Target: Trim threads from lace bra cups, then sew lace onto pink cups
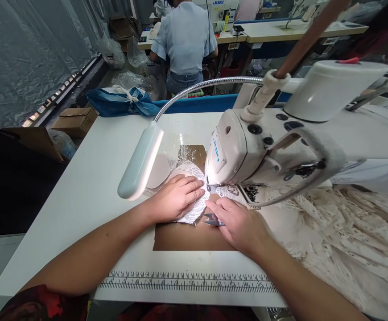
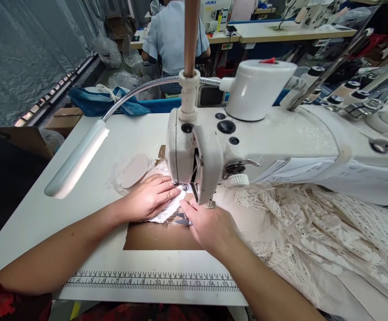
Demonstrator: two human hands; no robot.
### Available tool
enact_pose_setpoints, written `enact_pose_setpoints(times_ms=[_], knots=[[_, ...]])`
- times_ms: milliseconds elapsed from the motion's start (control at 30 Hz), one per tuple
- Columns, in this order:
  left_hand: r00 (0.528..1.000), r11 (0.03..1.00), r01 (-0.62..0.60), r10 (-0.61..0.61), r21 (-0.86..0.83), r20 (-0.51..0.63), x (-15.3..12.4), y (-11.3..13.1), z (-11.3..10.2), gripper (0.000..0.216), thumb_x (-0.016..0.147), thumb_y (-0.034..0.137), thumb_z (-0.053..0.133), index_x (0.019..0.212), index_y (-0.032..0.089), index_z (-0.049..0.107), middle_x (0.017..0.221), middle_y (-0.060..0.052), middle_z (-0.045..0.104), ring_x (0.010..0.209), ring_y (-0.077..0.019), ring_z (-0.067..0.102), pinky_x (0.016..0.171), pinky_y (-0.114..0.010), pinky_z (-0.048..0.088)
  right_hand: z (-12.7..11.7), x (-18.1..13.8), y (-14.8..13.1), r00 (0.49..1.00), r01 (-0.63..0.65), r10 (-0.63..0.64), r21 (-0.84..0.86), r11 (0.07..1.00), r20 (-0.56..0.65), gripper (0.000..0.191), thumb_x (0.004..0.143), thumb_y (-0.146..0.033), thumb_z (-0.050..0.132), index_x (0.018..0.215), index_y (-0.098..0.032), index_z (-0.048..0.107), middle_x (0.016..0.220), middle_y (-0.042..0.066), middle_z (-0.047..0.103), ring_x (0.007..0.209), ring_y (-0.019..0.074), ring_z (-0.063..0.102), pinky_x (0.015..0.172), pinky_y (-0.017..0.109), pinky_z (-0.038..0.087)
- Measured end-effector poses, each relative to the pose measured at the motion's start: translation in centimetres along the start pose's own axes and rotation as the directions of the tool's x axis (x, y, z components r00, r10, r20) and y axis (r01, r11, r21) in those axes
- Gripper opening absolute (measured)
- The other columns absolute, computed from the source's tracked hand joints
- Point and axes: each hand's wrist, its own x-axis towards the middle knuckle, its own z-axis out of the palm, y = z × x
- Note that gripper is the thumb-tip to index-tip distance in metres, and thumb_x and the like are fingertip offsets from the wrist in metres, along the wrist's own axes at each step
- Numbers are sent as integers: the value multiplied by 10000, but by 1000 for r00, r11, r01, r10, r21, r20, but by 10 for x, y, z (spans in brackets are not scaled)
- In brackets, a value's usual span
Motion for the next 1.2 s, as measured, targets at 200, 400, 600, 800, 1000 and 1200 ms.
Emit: enact_pose_setpoints(times_ms=[200, 400, 600, 800, 1000, 1200], knots=[[984, 986, -159, 163, -56, 71, -2, -2, -2, 367, 925, 187, 407, 1254, 110, 550, 1329, -148, 555, 1209, -269, 487, 963, -425, 413, 0, 0, 2, 998, 70, -70, 10, 998, -5, 504, 729, -134, 526, 1213, -257, 593, 945, 9, 675, 661, 151, 596, 519, 275, 357], [971, 980, -195, 200, -47, 132, -3, -4, -5, 368, 928, 211, 408, 1250, 123, 564, 1341, -132, 552, 1217, -272, 486, 959, -437, 397, -2, -1, -1, 997, 65, -64, 13, 998, -46, 462, 747, -115, 520, 1183, -235, 617, 944, 15, 680, 659, 143, 582, 533, 277, 349], [980, 992, -116, 123, -55, 159, 0, 4, -8, 395, 950, 259, 375, 1284, 127, 539, 1353, -118, 545, 1201, -273, 490, 933, -423, 385, -1, -2, -3, 997, -22, 22, -8, 1000, -77, 398, 760, -134, 527, 1116, -263, 652, 828, 5, 682, 685, 158, 585, 528, 273, 338], [991, 999, -35, 38, -27, 131, 1, 8, -6, 464, 941, 335, 383, 1334, 113, 493, 1371, -141, 520, 1173, -297, 481, 929, -437, 368, -1, 3, -6, 993, -110, 108, -53, 993, -39, 482, 798, -150, 495, 1247, -301, 583, 855, 23, 696, 739, 188, 606, 503, 279, 320], [994, 1000, 8, -8, 3, 105, 0, 10, -5, 486, 939, 387, 398, 1310, 95, 513, 1356, -139, 535, 1169, -303, 474, 951, -448, 368, 2, 1, -2, 992, -107, 103, -50, 993, -74, 488, 786, -167, 528, 1252, -300, 579, 866, 17, 697, 741, 192, 619, 491, 284, 325], [998, 1000, -26, 27, -16, 63, -2, 7, -2, 452, 933, 371, 424, 1279, 104, 538, 1329, -148, 555, 1179, -302, 481, 969, -454, 376, 5, -6, 4, 989, 118, -115, 27, 993, -91, 510, 737, -122, 531, 1229, -247, 588, 939, 26, 684, 722, 161, 594, 559, 261, 386]])
